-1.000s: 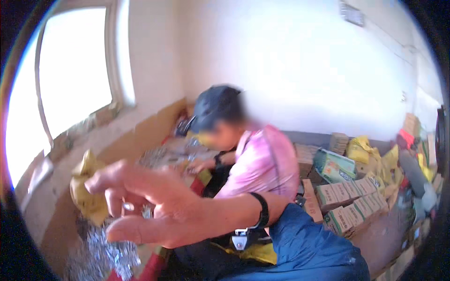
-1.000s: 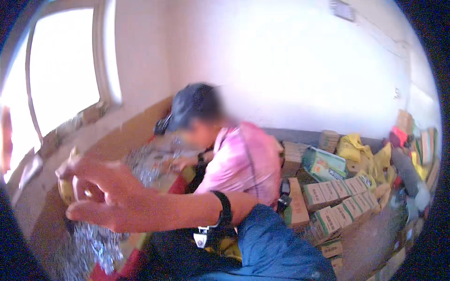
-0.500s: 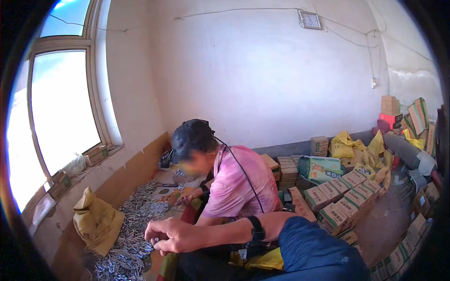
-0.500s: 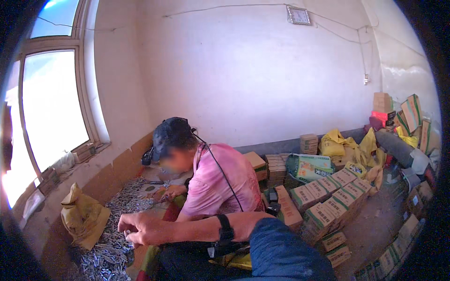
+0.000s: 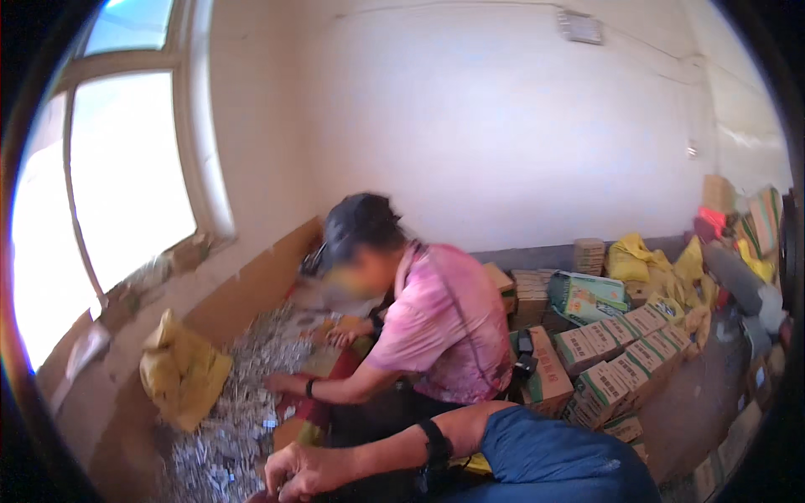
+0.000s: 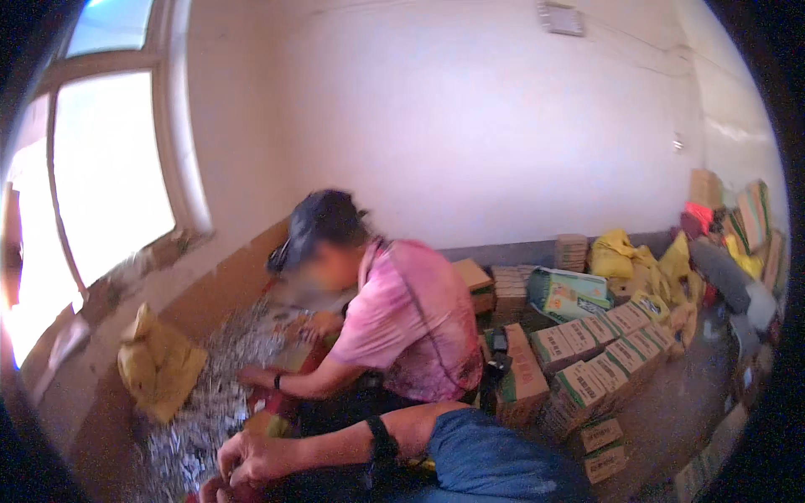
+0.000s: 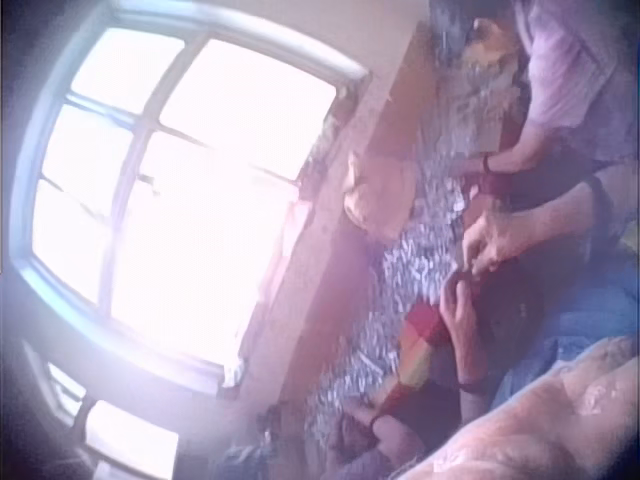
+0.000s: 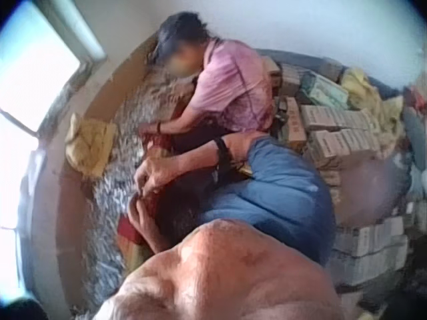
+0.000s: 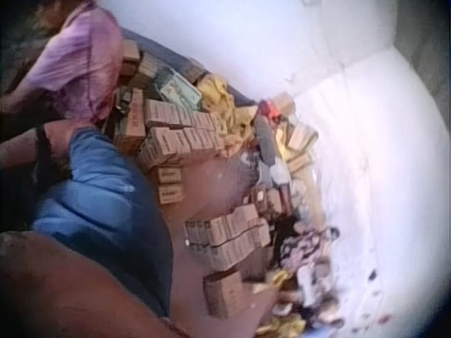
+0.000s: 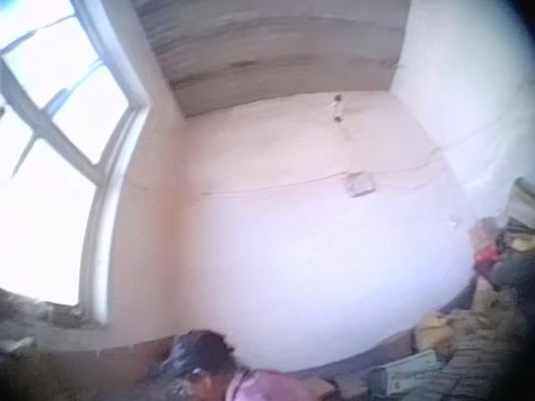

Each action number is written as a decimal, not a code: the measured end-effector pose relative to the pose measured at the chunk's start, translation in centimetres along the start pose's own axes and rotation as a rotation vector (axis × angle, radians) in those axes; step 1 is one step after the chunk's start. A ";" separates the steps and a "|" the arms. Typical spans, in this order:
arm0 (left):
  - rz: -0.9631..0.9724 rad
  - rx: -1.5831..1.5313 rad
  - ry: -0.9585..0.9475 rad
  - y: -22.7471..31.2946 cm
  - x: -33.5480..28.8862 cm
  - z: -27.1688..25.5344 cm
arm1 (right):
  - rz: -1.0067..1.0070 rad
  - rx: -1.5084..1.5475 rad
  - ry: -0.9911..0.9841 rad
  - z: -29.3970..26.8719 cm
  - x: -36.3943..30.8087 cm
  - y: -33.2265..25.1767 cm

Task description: The recorder is assembling small metal bolts, washers, and nuts at a workstation with two other people.

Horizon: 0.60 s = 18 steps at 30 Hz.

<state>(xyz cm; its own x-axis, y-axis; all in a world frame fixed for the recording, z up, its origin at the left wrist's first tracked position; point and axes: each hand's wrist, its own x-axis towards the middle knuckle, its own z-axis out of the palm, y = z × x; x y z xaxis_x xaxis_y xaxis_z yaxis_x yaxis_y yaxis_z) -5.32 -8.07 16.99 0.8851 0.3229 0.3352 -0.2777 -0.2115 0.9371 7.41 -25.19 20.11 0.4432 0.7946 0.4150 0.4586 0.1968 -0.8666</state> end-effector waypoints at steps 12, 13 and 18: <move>-0.359 -0.119 -0.134 -9.4 -3.2 -0.5 | 0.266 -0.146 -0.149 4.8 1.2 10.4; -0.381 -0.116 -0.107 -10.2 -3.7 -1.0 | 0.340 -0.105 -0.194 5.3 1.6 11.1; -0.519 -0.290 -0.065 -13.5 -3.6 -2.9 | -0.002 -0.524 -0.202 2.5 4.0 18.3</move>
<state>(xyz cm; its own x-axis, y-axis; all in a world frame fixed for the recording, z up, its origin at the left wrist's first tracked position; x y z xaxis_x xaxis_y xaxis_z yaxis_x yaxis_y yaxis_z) -5.83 -3.73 3.41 0.9510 0.2572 -0.1716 0.1146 0.2222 0.9682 15.68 -16.95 5.19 0.3095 0.8988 0.3104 0.8034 -0.0725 -0.5910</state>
